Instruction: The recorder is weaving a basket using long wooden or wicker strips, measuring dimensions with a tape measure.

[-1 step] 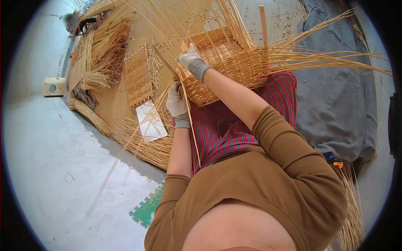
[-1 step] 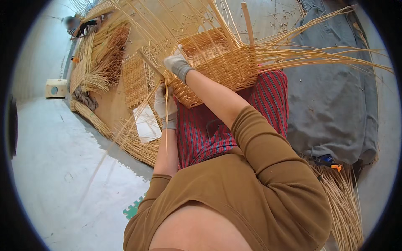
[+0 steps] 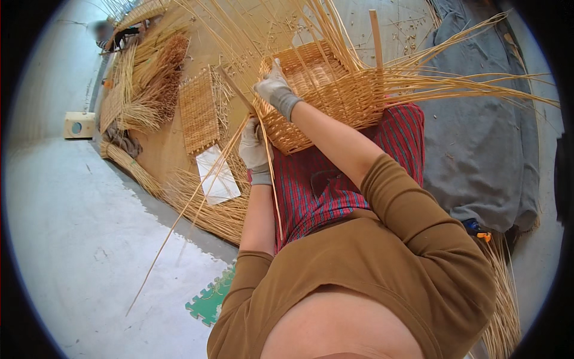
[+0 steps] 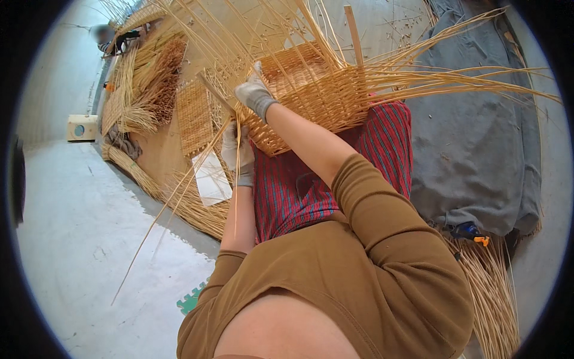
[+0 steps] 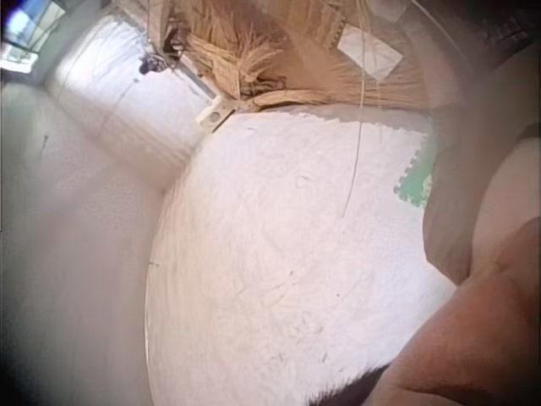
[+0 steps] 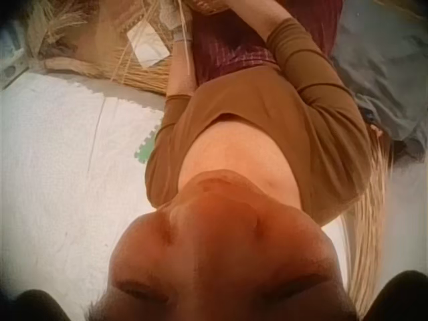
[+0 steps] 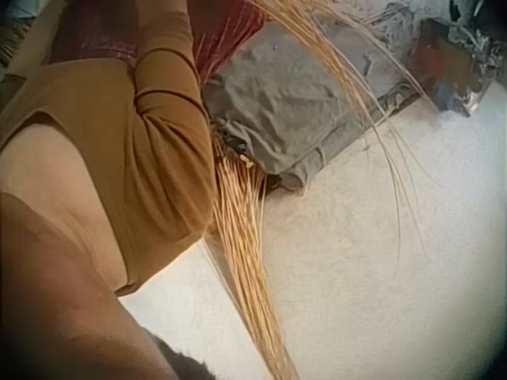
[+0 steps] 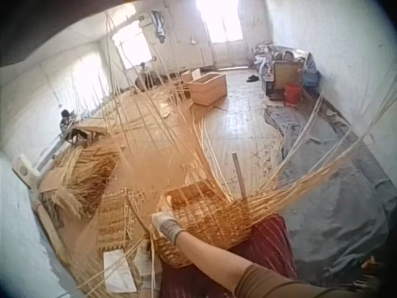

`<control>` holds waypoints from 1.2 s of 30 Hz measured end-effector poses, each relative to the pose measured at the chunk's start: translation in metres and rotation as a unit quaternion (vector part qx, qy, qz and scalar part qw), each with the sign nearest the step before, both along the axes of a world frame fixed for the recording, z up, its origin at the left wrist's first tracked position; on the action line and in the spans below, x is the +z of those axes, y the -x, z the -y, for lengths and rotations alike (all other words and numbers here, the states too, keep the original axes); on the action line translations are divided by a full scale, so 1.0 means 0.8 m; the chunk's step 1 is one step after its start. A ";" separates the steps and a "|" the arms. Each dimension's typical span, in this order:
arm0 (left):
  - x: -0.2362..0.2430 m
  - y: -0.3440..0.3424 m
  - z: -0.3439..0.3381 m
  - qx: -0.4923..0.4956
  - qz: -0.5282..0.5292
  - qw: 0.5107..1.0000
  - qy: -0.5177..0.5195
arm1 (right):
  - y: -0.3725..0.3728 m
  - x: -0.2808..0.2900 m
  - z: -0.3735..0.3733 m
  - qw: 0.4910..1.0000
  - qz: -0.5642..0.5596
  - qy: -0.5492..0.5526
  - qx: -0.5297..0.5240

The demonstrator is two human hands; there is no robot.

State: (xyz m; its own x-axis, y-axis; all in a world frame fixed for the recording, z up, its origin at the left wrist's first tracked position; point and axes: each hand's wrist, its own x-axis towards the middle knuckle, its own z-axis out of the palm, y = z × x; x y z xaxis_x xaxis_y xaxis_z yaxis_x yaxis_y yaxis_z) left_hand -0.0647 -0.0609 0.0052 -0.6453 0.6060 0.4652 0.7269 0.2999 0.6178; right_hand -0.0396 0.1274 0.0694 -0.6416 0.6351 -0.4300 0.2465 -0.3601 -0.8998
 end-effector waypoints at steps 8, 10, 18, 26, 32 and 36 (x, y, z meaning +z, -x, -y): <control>-0.010 0.009 0.004 -0.036 -0.011 0.999 -0.009 | 0.008 -0.025 -0.002 0.966 0.053 -0.225 0.117; -0.011 0.013 0.003 -0.040 0.012 0.999 -0.023 | 0.014 -0.031 0.009 0.946 0.140 -0.267 0.123; -0.003 0.015 0.005 -0.044 -0.093 0.995 0.021 | -0.001 -0.019 0.032 0.971 -0.200 -0.106 -0.083; -0.024 0.035 0.014 -0.055 -0.017 0.997 0.060 | -0.011 0.012 0.053 0.839 -0.399 -0.276 -0.247; -0.026 0.046 0.012 -0.067 0.135 0.987 0.063 | -0.084 0.014 0.048 0.876 -0.363 -0.257 -0.186; 0.005 0.014 0.007 -0.049 0.081 0.996 0.000 | -0.127 -0.029 0.035 0.930 -0.364 -0.023 -0.048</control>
